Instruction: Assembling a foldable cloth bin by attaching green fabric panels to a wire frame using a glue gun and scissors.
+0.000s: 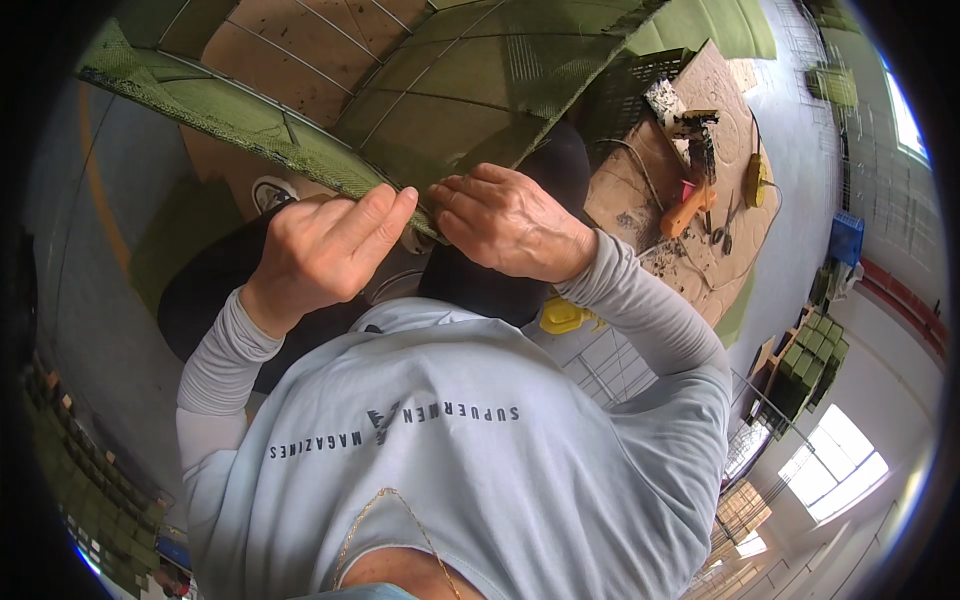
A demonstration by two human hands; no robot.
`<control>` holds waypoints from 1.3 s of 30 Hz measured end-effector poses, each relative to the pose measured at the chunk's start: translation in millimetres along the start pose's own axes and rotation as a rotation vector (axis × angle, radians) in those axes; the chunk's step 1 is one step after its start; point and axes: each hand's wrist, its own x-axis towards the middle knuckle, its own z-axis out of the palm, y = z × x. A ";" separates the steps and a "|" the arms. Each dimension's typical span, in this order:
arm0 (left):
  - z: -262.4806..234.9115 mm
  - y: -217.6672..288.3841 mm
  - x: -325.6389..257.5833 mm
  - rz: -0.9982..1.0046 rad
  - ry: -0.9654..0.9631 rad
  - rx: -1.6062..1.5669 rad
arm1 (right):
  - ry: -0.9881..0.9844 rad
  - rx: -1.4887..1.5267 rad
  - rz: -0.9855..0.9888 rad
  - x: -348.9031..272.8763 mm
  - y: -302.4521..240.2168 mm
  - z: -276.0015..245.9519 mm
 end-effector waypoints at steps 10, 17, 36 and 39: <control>2.0 -0.2 -0.8 -0.004 0.018 0.009 | -0.099 -0.090 0.167 -10.1 18.7 -31.7; 4.9 0.2 -1.4 -0.001 0.031 -0.004 | -0.171 -0.135 0.001 -13.7 29.3 -26.6; -1.9 -4.1 -2.5 -0.037 0.042 0.013 | -0.102 -0.106 0.074 14.8 21.2 -37.9; -1.7 -7.7 -3.6 -0.044 0.070 0.005 | -0.102 -0.126 -0.075 14.0 12.1 -19.5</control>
